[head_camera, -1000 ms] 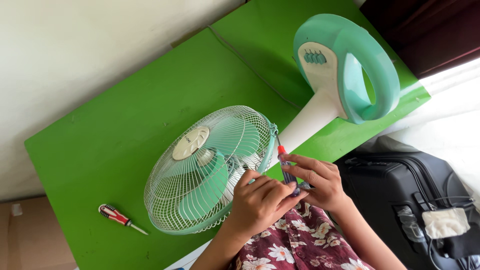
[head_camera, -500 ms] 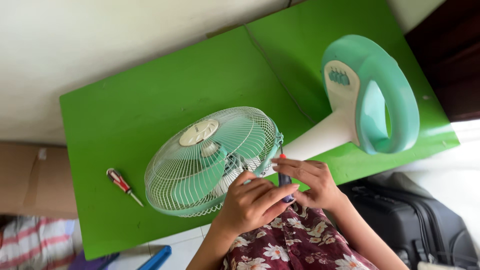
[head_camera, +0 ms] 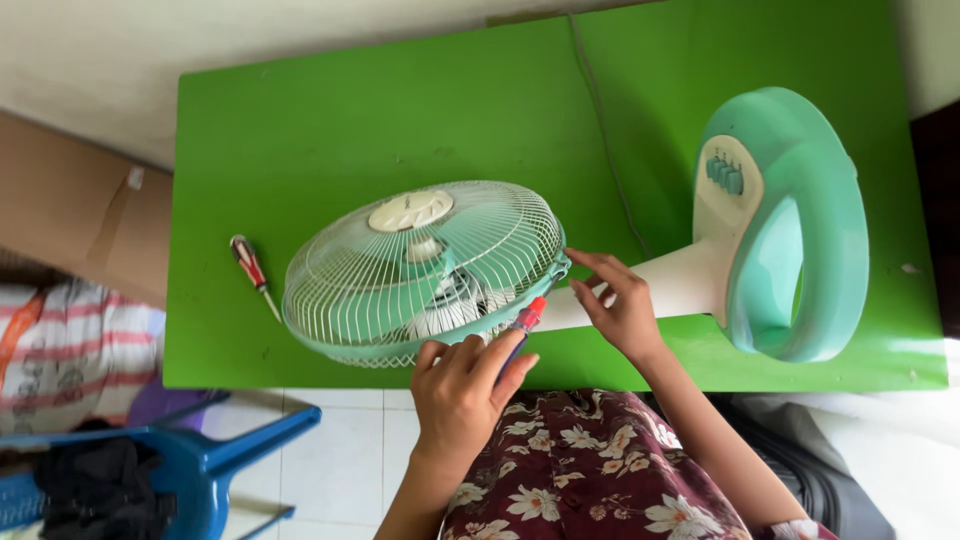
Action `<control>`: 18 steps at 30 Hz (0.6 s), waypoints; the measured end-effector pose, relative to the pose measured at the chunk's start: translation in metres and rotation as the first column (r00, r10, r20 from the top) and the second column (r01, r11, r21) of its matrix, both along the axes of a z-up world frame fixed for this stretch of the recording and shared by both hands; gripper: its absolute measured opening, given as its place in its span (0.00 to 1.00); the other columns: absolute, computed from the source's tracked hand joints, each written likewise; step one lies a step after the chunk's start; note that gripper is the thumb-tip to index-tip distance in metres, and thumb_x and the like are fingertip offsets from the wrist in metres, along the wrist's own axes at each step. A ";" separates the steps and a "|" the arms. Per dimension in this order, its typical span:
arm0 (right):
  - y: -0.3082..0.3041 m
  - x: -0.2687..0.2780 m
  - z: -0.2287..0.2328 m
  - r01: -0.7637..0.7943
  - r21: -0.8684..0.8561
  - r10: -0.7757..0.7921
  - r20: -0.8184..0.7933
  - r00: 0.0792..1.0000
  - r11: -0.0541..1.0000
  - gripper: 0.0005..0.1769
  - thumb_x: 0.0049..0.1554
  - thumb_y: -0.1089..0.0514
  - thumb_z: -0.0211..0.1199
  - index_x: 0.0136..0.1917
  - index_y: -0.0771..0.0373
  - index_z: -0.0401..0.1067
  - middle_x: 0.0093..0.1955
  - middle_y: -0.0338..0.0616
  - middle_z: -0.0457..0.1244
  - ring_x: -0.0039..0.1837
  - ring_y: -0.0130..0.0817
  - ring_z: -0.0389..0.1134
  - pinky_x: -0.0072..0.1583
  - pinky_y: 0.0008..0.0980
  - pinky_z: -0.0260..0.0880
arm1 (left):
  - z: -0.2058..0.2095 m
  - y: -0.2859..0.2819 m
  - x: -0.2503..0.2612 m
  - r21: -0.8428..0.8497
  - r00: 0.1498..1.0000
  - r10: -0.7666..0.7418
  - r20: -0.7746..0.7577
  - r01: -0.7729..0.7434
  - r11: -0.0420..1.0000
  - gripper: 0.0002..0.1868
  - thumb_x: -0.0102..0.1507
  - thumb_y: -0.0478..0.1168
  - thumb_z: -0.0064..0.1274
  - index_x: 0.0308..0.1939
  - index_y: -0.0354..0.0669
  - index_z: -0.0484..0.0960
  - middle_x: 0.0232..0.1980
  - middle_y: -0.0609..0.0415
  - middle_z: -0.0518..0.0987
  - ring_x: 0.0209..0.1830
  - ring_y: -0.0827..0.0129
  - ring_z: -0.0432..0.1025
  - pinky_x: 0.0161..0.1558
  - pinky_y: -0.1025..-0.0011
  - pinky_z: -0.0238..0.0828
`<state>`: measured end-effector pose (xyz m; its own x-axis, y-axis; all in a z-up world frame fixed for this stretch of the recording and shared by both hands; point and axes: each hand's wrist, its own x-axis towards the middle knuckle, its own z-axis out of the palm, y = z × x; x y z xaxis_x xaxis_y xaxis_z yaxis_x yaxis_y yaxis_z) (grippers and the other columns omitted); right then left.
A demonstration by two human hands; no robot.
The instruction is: The person repositions a teal and white table fan on a green table, then uses a screwdriver to loosen and adjust screws on the fan's front grille. The fan is rotated and tilted during the process, and the screwdriver is used repeatedly on different screw locations.
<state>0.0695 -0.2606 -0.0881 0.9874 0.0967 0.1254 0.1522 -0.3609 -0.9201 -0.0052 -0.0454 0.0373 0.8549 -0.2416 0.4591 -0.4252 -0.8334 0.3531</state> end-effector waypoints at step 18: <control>-0.013 0.023 -0.055 -0.057 0.444 0.126 -0.127 0.984 0.894 0.16 0.55 0.70 0.70 0.57 0.62 0.79 0.56 0.42 0.68 0.43 0.19 0.68 0.41 0.18 0.69 | -0.004 -0.025 -0.016 0.164 0.903 0.426 -0.051 -0.413 0.896 0.18 0.67 0.52 0.57 0.29 0.51 0.70 0.19 0.62 0.75 0.15 0.70 0.67 0.32 0.66 0.58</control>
<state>0.0927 -0.2739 -0.1434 0.9871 0.1575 0.0283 0.0140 0.0915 -0.9957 -0.0217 -0.0708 0.0337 0.9250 0.0893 0.3693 0.0008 -0.9724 0.2332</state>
